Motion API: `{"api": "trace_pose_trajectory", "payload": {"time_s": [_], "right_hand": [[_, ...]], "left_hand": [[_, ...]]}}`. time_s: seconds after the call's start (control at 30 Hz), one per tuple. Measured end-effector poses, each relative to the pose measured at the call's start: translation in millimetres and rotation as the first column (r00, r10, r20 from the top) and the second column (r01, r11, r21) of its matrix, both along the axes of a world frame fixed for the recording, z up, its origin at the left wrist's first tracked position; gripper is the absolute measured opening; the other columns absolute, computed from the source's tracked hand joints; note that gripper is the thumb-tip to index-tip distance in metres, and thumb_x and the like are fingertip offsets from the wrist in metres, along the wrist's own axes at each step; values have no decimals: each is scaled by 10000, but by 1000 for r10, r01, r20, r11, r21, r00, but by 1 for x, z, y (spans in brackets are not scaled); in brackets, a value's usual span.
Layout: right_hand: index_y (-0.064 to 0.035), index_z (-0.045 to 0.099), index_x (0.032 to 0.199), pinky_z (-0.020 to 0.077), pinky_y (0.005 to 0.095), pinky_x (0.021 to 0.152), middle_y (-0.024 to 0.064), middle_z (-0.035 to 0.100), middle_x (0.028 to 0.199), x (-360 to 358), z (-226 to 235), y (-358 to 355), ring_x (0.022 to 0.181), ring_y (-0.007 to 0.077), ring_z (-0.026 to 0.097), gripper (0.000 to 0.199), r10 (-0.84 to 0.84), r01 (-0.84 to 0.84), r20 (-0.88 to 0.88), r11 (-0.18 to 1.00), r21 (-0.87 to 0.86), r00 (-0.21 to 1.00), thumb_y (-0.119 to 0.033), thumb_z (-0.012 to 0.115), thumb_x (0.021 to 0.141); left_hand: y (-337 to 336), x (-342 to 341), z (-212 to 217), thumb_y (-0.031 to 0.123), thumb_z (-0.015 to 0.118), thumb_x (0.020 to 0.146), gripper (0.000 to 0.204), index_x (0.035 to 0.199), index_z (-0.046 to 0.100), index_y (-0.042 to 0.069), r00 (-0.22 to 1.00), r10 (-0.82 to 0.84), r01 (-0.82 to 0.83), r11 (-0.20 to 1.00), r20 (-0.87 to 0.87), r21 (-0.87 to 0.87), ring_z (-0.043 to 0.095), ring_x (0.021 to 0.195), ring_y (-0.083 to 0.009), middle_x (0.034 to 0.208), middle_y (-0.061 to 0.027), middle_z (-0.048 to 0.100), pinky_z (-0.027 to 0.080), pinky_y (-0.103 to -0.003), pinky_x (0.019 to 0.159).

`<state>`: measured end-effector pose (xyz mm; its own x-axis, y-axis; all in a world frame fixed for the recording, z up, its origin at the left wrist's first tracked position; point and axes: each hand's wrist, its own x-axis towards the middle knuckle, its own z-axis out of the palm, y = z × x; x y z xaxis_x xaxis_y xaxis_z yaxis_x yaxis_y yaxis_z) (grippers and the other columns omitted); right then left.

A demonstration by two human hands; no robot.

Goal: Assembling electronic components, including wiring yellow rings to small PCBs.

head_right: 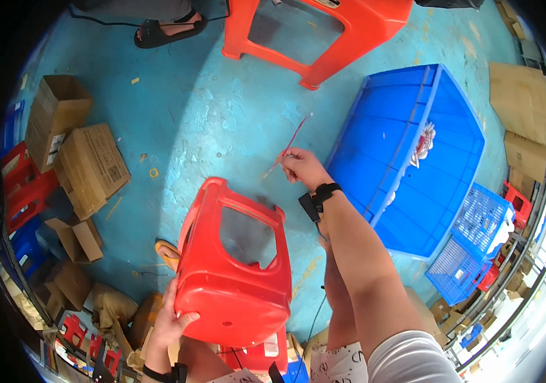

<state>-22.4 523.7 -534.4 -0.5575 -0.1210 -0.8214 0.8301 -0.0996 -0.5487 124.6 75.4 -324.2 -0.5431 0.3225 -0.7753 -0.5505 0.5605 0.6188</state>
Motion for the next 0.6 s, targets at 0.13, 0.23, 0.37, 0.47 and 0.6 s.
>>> {"api": "trace_pose_trajectory", "payload": {"time_s": [0.13, 0.23, 0.37, 0.47, 0.6], "right_hand": [[-71, 587, 1084, 302, 216, 470, -4, 509, 697, 23, 79, -18, 522, 78, 432, 156, -236, 252, 90, 929, -273, 968, -191, 637, 998], [-89, 594, 1096, 305, 224, 444, -2, 503, 691, 51, 127, -20, 524, 79, 416, 139, -230, 220, 22, 894, -390, 973, -178, 639, 999], [-87, 595, 1078, 293, 228, 413, -2, 496, 690, 70, 209, -24, 505, 79, 396, 125, -288, 251, -12, 851, -461, 958, -165, 647, 996], [-75, 588, 1059, 297, 228, 404, 3, 499, 697, 77, 256, -28, 506, 76, 400, 85, -295, 232, -33, 810, -539, 955, -133, 621, 1006], [-76, 557, 1059, 288, 235, 388, -1, 440, 650, 106, 316, 4, 461, 87, 370, 38, -308, 285, -12, 892, -351, 951, -95, 560, 1025]], "left_hand": [[4, -15, 11, 304, 876, 749, 1112, 1596, 201, 51, 999, -14, 14, 1000, 29, 3, 330, 1455, -364, 1577, -219, 310, 272, -420, 1201], [5, -19, 6, 254, 884, 731, 1208, 1618, 77, 114, 990, -100, 101, 995, 97, -5, 314, 1458, -402, 1566, -246, 305, 295, -433, 1196], [26, -1, 1, 249, 901, 699, 1341, 1615, -75, 173, 940, -286, 290, 957, 185, 1, 331, 1442, -435, 1544, -295, 300, 332, -450, 1184], [27, 42, -11, 286, 900, 685, 1358, 1613, -85, 176, 930, -313, 322, 947, 194, -14, 366, 1413, -458, 1520, -324, 306, 366, -439, 1164], [64, 49, 25, 284, 892, 687, 1349, 1613, -86, 199, 901, -433, 430, 890, 15, -150, 413, 1368, -489, 1478, -339, 334, 418, -465, 1113]]}}
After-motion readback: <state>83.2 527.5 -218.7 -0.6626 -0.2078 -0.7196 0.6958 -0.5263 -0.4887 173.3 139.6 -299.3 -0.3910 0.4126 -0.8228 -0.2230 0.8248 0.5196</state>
